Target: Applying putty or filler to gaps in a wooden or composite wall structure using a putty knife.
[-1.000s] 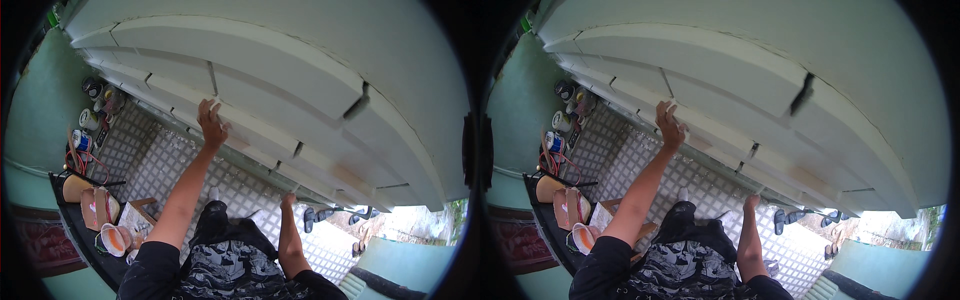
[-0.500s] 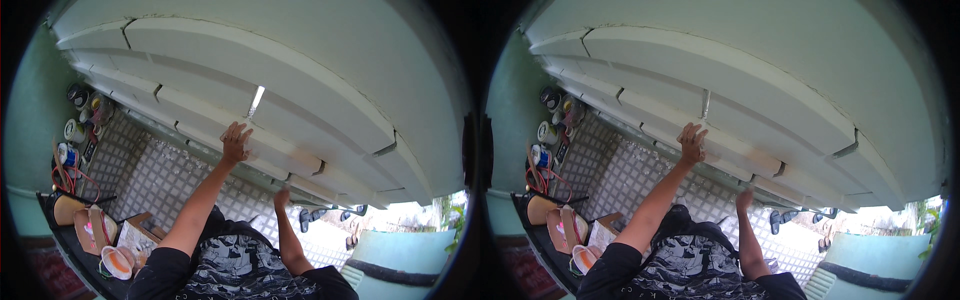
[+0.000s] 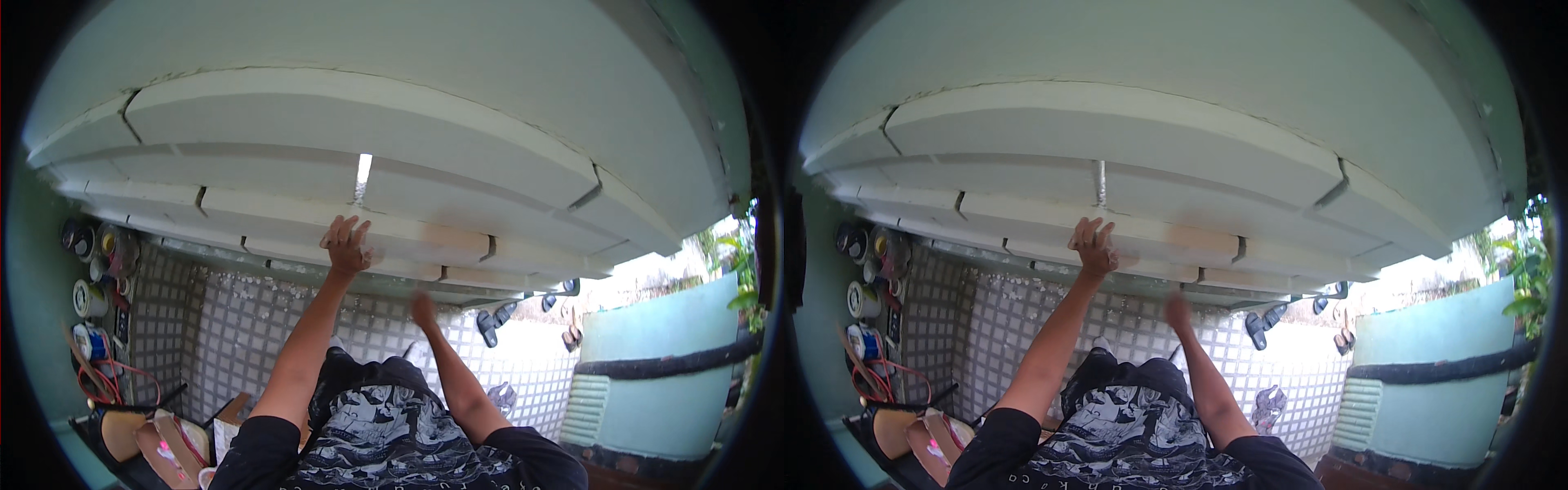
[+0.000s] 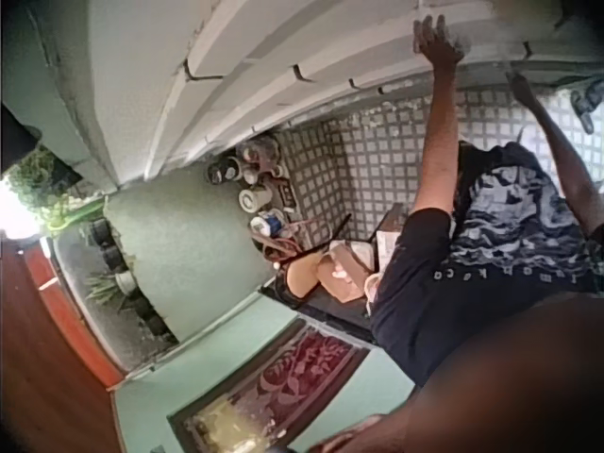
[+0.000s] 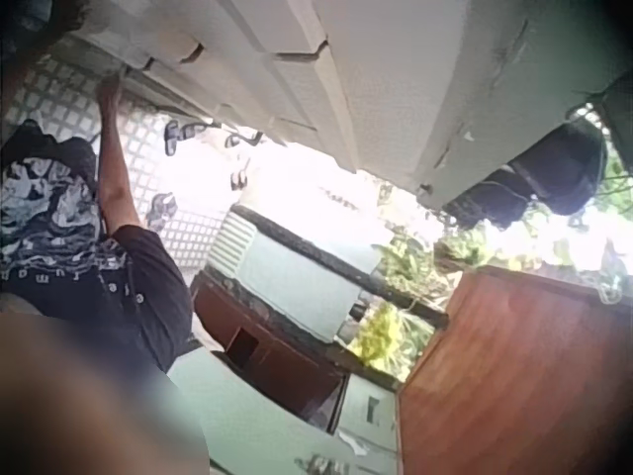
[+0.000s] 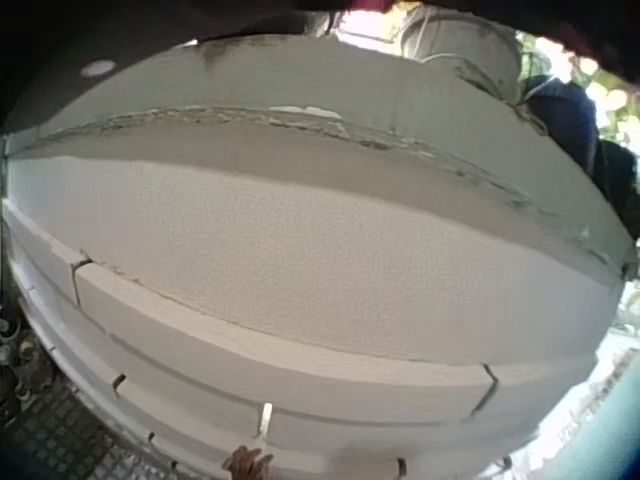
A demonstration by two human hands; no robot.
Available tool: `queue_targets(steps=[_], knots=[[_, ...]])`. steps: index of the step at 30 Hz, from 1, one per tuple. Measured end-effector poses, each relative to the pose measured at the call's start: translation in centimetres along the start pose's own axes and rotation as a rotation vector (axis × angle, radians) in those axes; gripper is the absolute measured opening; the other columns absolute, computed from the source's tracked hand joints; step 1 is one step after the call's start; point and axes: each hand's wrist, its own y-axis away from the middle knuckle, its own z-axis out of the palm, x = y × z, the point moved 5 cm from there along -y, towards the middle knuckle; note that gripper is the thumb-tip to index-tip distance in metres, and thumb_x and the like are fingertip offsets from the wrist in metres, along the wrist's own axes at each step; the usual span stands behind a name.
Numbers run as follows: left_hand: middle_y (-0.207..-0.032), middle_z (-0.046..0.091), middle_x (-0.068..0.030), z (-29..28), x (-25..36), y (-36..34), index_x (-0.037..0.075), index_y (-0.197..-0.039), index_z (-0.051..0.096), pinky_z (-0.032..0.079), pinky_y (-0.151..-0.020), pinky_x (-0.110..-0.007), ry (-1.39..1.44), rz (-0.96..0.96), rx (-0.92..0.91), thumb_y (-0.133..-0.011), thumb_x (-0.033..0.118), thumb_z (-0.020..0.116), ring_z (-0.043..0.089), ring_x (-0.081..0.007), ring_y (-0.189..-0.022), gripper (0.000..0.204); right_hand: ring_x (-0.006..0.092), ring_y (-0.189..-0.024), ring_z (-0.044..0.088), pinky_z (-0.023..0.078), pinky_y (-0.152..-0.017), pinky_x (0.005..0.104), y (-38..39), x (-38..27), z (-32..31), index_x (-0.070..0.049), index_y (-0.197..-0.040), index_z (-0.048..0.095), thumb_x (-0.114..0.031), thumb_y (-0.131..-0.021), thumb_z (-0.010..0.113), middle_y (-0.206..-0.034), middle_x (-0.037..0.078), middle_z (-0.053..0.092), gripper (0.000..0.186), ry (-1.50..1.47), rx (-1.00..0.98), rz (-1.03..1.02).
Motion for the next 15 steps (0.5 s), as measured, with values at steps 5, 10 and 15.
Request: queue_targets(steps=[5,10,15], knots=[[-0.129,0.049,-0.0055,-0.7,-0.6,0.0,0.021,-0.121,0.061,0.025,-0.101,-0.046,0.012,-0.004,-0.029,-0.094,0.056,0.026,0.04,-0.0308,-0.127,0.056,0.0445,-0.082,0.059,0.046,-0.078,0.0517,2.3,-14.5,5.9,0.005,-0.084,0.061,-0.016,-0.08,0.052,-0.086,0.027,0.062,0.023,-0.334,-0.723,-0.354],[-0.132,0.048,-0.0059,-0.8,1.3,-1.3,0.021,-0.124,0.059,0.024,-0.101,-0.045,0.009,0.005,-0.095,-0.094,0.053,0.027,0.039,-0.0315,-0.128,0.055,0.039,-0.094,0.057,0.044,-0.08,0.0501,0.9,-5.7,0.6,0.001,-0.095,0.057,-0.015,-0.086,0.05,-0.099,0.024,0.06,0.02,-0.289,0.198,-0.24],[-0.131,0.048,-0.0097,-2.5,-0.4,-0.6,0.016,-0.125,0.057,0.028,-0.102,-0.052,0.009,-0.056,-0.089,-0.095,0.05,0.03,0.039,-0.0368,-0.127,0.052,0.0405,-0.093,0.063,0.048,-0.077,0.0531,1.3,2.7,-10.3,0.001,-0.097,0.061,-0.028,-0.098,0.04,-0.096,0.024,0.065,0.036,-0.189,0.021,0.659]])
